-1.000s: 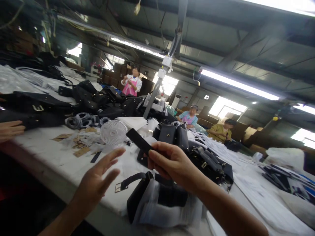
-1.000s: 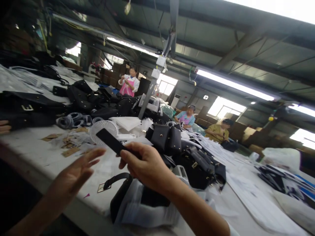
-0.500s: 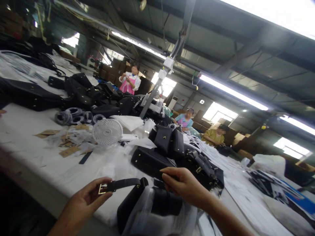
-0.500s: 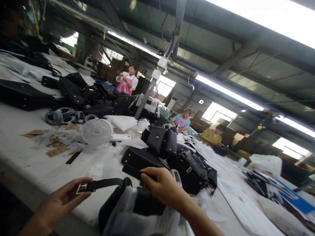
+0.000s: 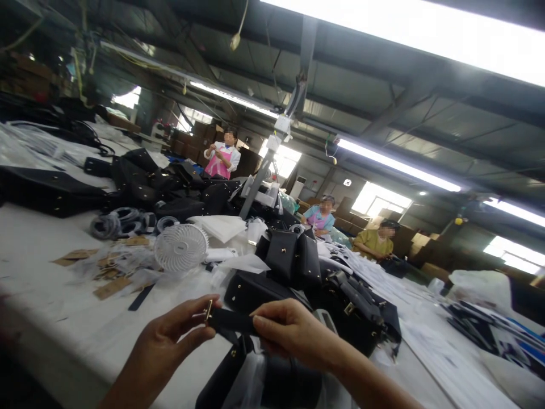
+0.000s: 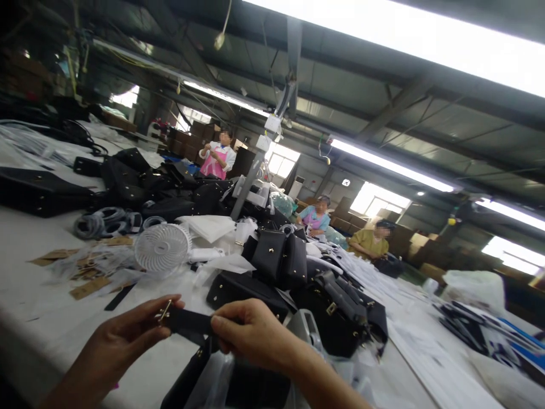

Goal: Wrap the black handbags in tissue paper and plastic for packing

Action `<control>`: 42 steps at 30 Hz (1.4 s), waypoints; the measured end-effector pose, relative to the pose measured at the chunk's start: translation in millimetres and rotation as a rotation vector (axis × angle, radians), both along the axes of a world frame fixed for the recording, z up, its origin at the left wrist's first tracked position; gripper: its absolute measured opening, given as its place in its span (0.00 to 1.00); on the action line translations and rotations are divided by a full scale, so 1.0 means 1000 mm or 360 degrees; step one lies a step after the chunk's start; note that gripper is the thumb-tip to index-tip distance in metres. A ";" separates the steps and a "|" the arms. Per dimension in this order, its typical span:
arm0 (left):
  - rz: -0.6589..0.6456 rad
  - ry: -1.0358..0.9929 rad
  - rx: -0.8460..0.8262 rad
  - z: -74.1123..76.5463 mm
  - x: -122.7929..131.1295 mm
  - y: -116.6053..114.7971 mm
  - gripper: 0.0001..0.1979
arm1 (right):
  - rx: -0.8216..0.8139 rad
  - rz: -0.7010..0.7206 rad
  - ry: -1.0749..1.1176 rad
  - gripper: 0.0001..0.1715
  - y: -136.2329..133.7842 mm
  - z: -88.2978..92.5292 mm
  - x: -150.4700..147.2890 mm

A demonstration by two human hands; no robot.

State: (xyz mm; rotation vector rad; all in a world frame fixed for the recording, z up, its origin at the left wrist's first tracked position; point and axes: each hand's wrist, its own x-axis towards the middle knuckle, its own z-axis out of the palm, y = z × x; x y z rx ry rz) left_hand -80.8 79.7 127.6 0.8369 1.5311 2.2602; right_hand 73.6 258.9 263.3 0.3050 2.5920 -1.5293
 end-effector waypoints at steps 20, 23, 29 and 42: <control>-0.0116 0.0838 -0.0064 0.066 0.031 0.023 0.07 | 0.1158 0.0002 0.0810 0.26 -0.036 0.017 -0.014; -0.0193 0.0739 -0.0054 0.067 0.029 0.020 0.07 | 0.1251 -0.0018 0.0767 0.28 -0.040 0.018 -0.014; -0.0266 0.0657 0.0020 0.070 0.018 0.005 0.11 | 0.1040 0.0079 0.0658 0.49 -0.041 0.024 -0.018; 0.0237 0.0300 0.0227 0.058 -0.007 -0.021 0.11 | 0.0579 0.0355 0.0592 0.18 -0.018 0.029 -0.018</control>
